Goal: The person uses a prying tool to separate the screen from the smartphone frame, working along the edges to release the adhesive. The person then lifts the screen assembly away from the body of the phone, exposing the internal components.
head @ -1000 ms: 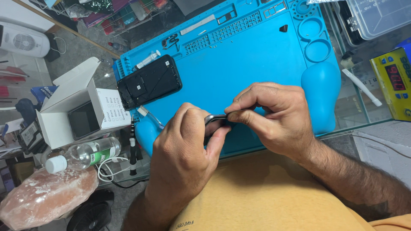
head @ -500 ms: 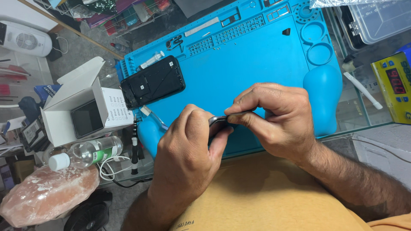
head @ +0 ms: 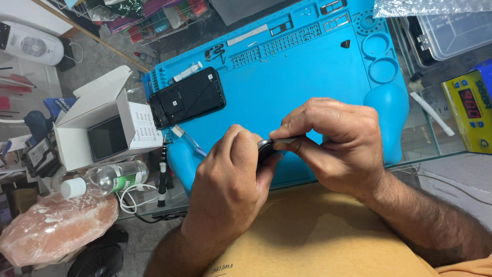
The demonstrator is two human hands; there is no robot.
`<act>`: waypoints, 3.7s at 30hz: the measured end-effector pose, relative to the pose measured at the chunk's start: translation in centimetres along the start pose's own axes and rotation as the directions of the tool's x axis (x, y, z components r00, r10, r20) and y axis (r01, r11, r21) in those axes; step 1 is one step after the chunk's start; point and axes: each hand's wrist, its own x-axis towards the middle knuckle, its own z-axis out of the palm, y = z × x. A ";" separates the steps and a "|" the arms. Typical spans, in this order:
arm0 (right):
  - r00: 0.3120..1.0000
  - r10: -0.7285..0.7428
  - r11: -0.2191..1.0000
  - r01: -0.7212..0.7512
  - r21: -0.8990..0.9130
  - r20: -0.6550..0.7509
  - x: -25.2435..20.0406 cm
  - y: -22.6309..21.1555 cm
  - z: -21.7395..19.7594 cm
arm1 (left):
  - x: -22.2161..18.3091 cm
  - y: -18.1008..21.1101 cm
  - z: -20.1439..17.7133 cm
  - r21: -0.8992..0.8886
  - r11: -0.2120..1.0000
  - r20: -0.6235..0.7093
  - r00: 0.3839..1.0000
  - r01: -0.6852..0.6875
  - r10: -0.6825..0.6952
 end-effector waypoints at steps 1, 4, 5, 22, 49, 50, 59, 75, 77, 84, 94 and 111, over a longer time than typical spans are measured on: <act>1.000 -0.003 1.000 0.003 -0.001 0.002 0.1 -0.1 0.0 | 0.0 0.0 0.0 0.000 1.000 -0.003 1.000 0.001 -0.001; 1.000 0.018 1.000 -0.018 0.001 0.020 0.3 -0.3 -0.1 | -0.1 0.1 -0.1 0.001 1.000 -0.009 1.000 -0.001 0.001; 1.000 0.003 1.000 -0.003 -0.001 0.022 0.3 -0.3 -0.1 | -0.1 0.1 0.0 0.005 1.000 -0.008 1.000 0.009 -0.009; 0.999 0.026 0.995 -0.023 0.102 -0.024 0.0 0.6 0.8 | -0.4 -0.1 0.2 0.041 0.999 0.014 1.000 -0.009 0.009; 0.992 0.080 0.995 -0.074 0.063 -0.097 -2.2 1.5 -0.7 | 1.8 0.5 -1.1 -0.054 0.994 -0.044 0.995 -0.093 0.090; 0.994 0.053 0.996 -0.046 0.076 -0.094 -2.3 1.6 -0.7 | 1.6 0.4 -0.8 -0.046 0.988 -0.135 0.981 -0.148 0.141; 0.986 -0.042 0.997 0.053 0.061 -0.162 -2.0 1.5 0.4 | 0.8 0.8 1.7 0.020 0.977 -0.267 0.940 -0.214 0.211; 0.964 -0.012 0.995 0.037 0.088 -0.264 -1.7 1.8 1.9 | 0.5 1.0 2.3 0.179 0.970 -0.309 0.927 -0.165 0.214; 0.968 -0.011 0.996 0.033 0.081 -0.252 -1.6 1.6 1.7 | 0.4 1.0 2.3 0.191 0.967 -0.313 0.923 -0.168 0.222; 0.980 -0.024 0.999 0.032 0.039 -0.195 -1.0 0.7 0.9 | 0.4 1.2 2.3 0.238 0.958 -0.316 0.920 -0.160 0.232; 0.992 -0.086 0.990 0.074 -0.122 -0.096 -0.7 0.3 -0.4 | 0.4 1.2 2.3 0.208 0.965 -0.317 0.922 -0.161 0.222; 0.988 0.086 0.992 -0.072 0.105 -0.131 -1.1 2.0 0.2 | 0.7 1.8 2.7 0.209 0.973 -0.330 0.930 -0.096 0.162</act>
